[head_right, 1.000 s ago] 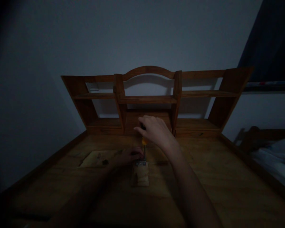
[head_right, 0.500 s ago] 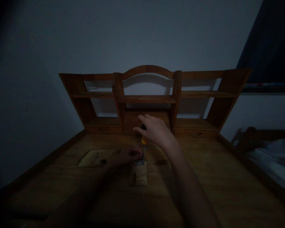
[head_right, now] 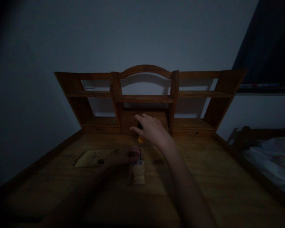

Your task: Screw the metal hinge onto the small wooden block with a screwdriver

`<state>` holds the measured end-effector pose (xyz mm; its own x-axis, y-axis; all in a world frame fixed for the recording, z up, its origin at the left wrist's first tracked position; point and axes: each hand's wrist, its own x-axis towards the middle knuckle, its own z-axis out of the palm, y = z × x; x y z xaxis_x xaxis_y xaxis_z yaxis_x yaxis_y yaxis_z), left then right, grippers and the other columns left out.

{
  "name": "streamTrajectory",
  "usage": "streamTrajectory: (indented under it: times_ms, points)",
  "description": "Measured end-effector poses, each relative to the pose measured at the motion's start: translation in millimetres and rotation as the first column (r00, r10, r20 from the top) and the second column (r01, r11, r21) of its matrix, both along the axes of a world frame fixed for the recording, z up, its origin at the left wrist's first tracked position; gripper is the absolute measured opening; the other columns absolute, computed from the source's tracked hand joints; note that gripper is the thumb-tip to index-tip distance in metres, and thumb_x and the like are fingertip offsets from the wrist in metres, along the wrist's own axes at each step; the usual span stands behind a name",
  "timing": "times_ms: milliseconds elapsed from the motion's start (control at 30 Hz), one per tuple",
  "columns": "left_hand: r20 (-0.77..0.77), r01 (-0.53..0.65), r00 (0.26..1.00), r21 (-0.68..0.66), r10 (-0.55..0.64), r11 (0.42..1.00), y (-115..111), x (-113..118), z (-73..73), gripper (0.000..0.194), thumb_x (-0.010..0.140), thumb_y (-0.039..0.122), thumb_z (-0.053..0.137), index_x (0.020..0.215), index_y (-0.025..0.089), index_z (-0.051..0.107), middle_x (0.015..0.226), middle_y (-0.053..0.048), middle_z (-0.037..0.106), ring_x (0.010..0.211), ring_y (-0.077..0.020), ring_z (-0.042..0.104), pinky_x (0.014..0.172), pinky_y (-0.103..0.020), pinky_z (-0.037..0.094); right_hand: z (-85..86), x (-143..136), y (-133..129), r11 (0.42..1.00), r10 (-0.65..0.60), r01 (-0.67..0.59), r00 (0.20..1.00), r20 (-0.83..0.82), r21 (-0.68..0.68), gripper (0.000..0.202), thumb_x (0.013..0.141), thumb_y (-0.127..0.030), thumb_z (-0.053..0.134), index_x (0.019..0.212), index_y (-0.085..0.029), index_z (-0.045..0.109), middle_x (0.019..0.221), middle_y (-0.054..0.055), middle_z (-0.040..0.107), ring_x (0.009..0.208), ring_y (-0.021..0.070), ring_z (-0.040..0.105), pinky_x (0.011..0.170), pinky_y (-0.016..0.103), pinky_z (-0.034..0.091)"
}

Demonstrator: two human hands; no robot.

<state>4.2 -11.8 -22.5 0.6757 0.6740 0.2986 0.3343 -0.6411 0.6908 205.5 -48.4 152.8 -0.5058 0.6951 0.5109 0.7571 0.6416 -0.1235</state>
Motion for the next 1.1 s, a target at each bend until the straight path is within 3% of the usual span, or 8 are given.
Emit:
streamTrajectory:
  times_ms: [167, 333, 600, 733, 933, 1100]
  points:
    - [-0.015, 0.019, 1.0, 0.005, -0.019, 1.0, 0.1, 0.0, 1.9, 0.02, 0.089, 0.035, 0.061, 0.093, 0.017, 0.067, 0.093, -0.003, 0.063, 0.085, -0.0143, 0.058, 0.078, -0.025, 0.046, 2.8, 0.0, -1.3, 0.999, 0.03, -0.03, 0.999, 0.023, 0.028, 0.017, 0.091, -0.031, 0.055, 0.105, -0.022, 0.061, 0.11, 0.006, 0.062, 0.095, 0.0205, 0.062, 0.081, 0.031, 0.043]
    - [-0.022, 0.015, 1.0, -0.006, -0.015, 1.0, 0.3, -0.1, 1.2, 0.019, 0.089, 0.035, 0.061, 0.092, 0.017, 0.067, 0.091, -0.003, 0.062, 0.081, -0.0133, 0.057, 0.074, -0.023, 0.045, 2.4, -2.4, -5.8, 0.999, 0.049, -0.049, 0.999, -0.008, 0.013, 0.037, 0.085, -0.022, 0.055, 0.122, -0.024, 0.054, 0.125, 0.007, 0.057, 0.101, 0.0226, 0.061, 0.087, 0.033, 0.044]
    - [-0.035, -0.013, 0.999, -0.025, 0.013, 1.0, 0.6, 0.1, 0.9, 0.022, 0.089, 0.037, 0.062, 0.095, 0.017, 0.069, 0.092, -0.002, 0.066, 0.082, -0.0135, 0.058, 0.075, -0.023, 0.045, 0.7, -0.1, 0.1, 0.998, 0.049, -0.05, 0.998, -0.029, -0.024, 0.022, 0.093, -0.037, 0.054, 0.108, -0.022, 0.058, 0.106, 0.006, 0.062, 0.097, 0.0211, 0.062, 0.085, 0.032, 0.044]
    - [-0.012, -0.017, 1.0, -0.039, 0.016, 0.999, 2.0, -0.3, -2.1, 0.024, 0.088, 0.038, 0.061, 0.094, 0.016, 0.07, 0.088, -0.002, 0.065, 0.078, -0.0131, 0.057, 0.071, -0.023, 0.045, 1.0, -0.1, -0.9, 0.999, 0.052, -0.052, 0.998, -0.02, 0.002, 0.019, 0.093, -0.03, 0.053, 0.109, -0.023, 0.058, 0.113, 0.006, 0.06, 0.099, 0.0207, 0.062, 0.086, 0.032, 0.044]
    - [-0.009, -0.055, 0.998, -0.078, 0.054, 0.995, 2.0, 0.0, -5.6, 0.023, 0.089, 0.037, 0.059, 0.092, 0.017, 0.07, 0.089, -0.003, 0.068, 0.079, -0.0144, 0.061, 0.072, -0.024, 0.046, 2.2, -2.7, -5.5, 0.999, 0.035, -0.035, 0.999, -0.002, -0.018, 0.032, 0.087, -0.024, 0.053, 0.119, -0.023, 0.055, 0.123, 0.007, 0.056, 0.101, 0.0228, 0.061, 0.088, 0.035, 0.045]
    - [-0.003, -0.062, 0.998, -0.067, 0.062, 0.996, 1.0, 0.8, -2.5, 0.021, 0.088, 0.035, 0.061, 0.09, 0.017, 0.07, 0.089, -0.003, 0.068, 0.079, -0.0141, 0.061, 0.073, -0.024, 0.047, 1.6, -1.5, -2.6, 1.0, -0.004, 0.004, 1.0, -0.022, -0.022, 0.026, 0.094, -0.038, 0.051, 0.114, -0.023, 0.057, 0.11, 0.008, 0.061, 0.098, 0.0229, 0.061, 0.085, 0.035, 0.045]
